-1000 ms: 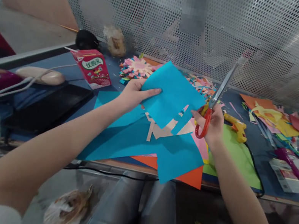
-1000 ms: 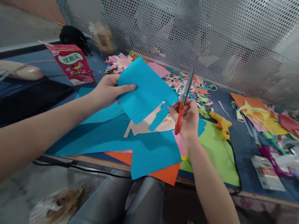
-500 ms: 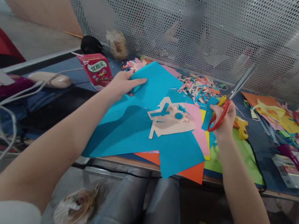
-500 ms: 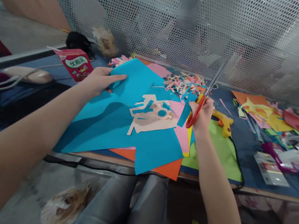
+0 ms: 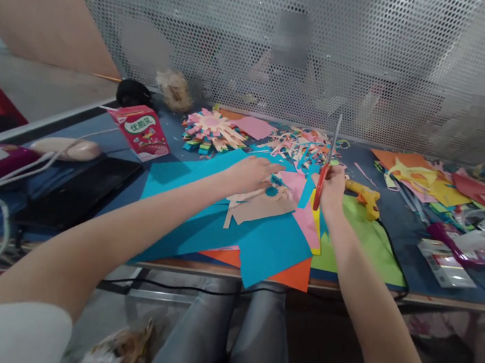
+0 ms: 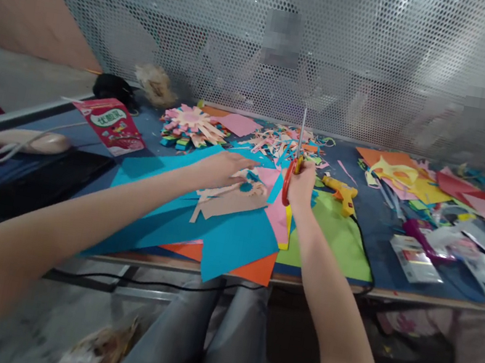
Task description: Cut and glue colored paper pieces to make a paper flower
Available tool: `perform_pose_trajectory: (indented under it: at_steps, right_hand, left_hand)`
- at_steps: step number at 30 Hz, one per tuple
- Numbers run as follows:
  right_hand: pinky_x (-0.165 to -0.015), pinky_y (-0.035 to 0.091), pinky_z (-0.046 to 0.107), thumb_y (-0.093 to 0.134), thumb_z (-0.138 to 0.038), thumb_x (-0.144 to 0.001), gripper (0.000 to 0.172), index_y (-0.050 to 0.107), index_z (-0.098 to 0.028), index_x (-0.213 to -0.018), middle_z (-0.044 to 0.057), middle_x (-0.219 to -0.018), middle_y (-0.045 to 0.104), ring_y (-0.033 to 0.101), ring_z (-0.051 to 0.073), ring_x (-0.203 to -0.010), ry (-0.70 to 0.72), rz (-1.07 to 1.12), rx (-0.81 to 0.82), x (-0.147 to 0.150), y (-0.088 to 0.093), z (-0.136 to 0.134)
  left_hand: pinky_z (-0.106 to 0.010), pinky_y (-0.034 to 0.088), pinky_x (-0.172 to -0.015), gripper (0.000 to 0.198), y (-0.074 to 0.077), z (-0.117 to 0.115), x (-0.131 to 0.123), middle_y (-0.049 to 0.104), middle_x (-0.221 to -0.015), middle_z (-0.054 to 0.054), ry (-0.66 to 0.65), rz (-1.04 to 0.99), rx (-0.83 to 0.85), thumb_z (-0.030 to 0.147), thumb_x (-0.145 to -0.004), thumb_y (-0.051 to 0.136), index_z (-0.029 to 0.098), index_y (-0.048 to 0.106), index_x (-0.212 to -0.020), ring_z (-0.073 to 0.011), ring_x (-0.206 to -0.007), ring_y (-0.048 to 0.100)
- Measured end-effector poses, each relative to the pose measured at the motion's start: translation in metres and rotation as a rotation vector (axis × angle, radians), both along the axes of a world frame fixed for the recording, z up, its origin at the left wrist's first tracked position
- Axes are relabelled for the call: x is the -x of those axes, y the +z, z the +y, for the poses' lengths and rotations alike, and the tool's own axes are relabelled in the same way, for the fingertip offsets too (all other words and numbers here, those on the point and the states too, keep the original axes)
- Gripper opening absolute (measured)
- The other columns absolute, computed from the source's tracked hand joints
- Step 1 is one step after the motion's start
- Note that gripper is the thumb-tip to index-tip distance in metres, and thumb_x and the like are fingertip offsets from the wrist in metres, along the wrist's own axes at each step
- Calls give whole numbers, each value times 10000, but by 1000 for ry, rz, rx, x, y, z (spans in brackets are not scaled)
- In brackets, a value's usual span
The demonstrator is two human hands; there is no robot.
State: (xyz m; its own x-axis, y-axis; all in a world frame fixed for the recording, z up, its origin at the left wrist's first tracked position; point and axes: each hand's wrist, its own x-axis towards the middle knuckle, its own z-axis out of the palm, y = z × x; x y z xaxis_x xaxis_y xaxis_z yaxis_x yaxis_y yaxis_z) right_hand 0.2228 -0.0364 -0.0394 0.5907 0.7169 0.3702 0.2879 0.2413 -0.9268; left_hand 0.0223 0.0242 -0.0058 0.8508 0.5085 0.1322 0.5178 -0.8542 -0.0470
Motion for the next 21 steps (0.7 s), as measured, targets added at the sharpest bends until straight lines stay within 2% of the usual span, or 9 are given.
perform_pose_trajectory:
  at_steps: [4, 8, 12, 15, 18, 21]
  right_hand:
    - [-578, 338, 257, 635, -163, -580, 304, 377, -227, -727, -93, -614, 421, 404, 103, -564, -6, -8, 13, -1, -1, 1]
    - [-619, 354, 271, 618, -154, -591, 284, 386, -226, -739, -82, -643, 452, 435, 118, -604, 3, -1, 11, 1, -1, 2]
    - [-645, 361, 276, 584, -122, -595, 264, 377, -227, -722, -75, -656, 465, 453, 121, -627, 25, 21, 10, 7, -2, 3]
    - [-646, 371, 277, 588, -132, -585, 272, 377, -228, -726, -71, -664, 473, 466, 125, -636, 40, 53, 9, 9, -3, 4]
    - [-612, 388, 276, 623, -171, -559, 297, 394, -225, -740, -67, -667, 481, 477, 127, -619, 66, 91, 10, 8, -4, 6]
    - [-572, 406, 276, 662, -241, -544, 331, 411, -220, -759, -55, -683, 502, 488, 126, -598, 84, 131, 10, 6, -5, 7]
  left_hand:
    - [-267, 456, -754, 538, -1, 9, -27, 671, -1150, -61, 21, 84, 90, 204, -854, 514, 225, 365, -1370, -238, -1053, 617]
    - [-258, 475, -725, 504, 0, 15, -33, 712, -1042, -50, 29, 65, 111, 162, -827, 514, 231, 447, -1322, -227, -952, 660]
    - [-273, 489, -822, 465, 7, 35, -37, 714, -1021, -61, 65, -143, 114, 155, -795, 504, 179, 521, -1260, -209, -963, 657]
    - [-264, 507, -833, 378, 15, 60, -53, 717, -1003, -77, 126, -383, 177, 180, -779, 509, 125, 611, -1139, -194, -942, 664]
    - [-271, 521, -828, 373, 20, 84, -84, 706, -1031, -131, 160, -397, 182, 150, -777, 474, 59, 629, -1104, -202, -927, 675]
    - [-384, 430, -1003, 443, 21, 96, -114, 620, -1212, -187, 170, -396, 146, 117, -785, 441, 28, 580, -1197, -271, -1154, 576]
